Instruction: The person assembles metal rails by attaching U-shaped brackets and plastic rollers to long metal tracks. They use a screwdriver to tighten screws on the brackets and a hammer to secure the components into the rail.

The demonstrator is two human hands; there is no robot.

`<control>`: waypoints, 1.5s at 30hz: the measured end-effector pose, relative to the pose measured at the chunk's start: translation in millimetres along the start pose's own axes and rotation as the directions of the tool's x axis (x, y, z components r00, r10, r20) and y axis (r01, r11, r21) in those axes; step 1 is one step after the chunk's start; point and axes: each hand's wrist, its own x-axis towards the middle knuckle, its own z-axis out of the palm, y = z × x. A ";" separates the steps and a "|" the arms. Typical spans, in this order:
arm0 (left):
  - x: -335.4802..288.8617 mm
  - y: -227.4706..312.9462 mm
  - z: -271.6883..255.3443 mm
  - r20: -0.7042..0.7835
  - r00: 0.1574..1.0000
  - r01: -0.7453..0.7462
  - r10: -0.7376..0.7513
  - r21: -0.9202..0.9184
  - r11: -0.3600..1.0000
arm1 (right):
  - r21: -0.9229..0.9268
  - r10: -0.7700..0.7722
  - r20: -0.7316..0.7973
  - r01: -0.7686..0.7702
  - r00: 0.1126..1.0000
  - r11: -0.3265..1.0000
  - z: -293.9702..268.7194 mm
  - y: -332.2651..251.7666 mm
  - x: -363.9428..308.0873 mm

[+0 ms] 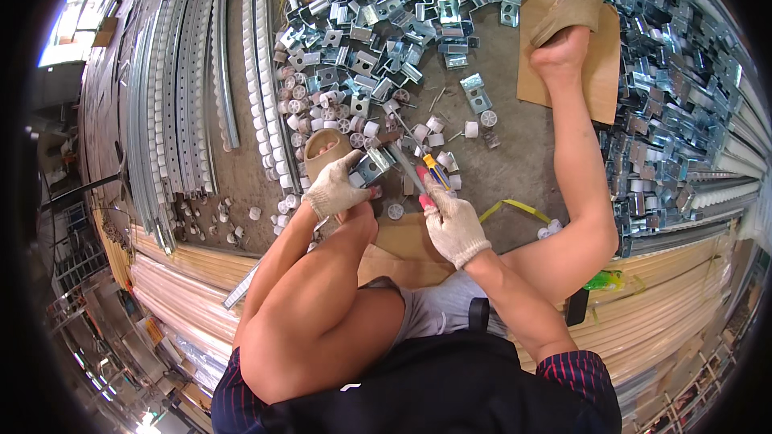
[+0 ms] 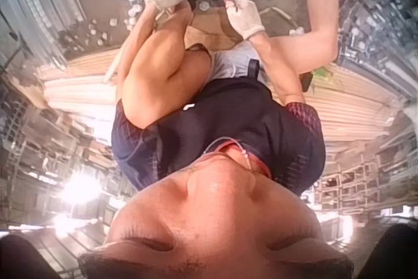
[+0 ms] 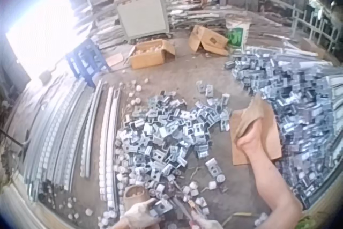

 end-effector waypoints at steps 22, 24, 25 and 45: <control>-2.2 10.9 -3.3 0.002 1.000 0.029 -0.029 0.018 0.999 | 0.088 0.013 0.137 -0.025 0.990 0.996 -17.4 -37.7 -27.1; -2.0 12.0 -3.8 0.002 0.999 0.036 -0.036 0.034 0.999 | 0.084 -0.001 0.137 -0.010 0.991 0.996 -17.0 -34.8 -27.6; -1.8 12.0 -4.4 0.002 0.999 0.038 -0.038 0.043 0.998 | 0.082 -0.008 0.137 -0.004 0.990 0.997 -16.3 -32.6 -28.0; -0.4 13.5 1.2 -0.031 0.999 0.013 -0.011 0.073 0.997 | 0.125 0.132 -0.084 -0.121 0.988 0.985 -30.5 9.0 -8.4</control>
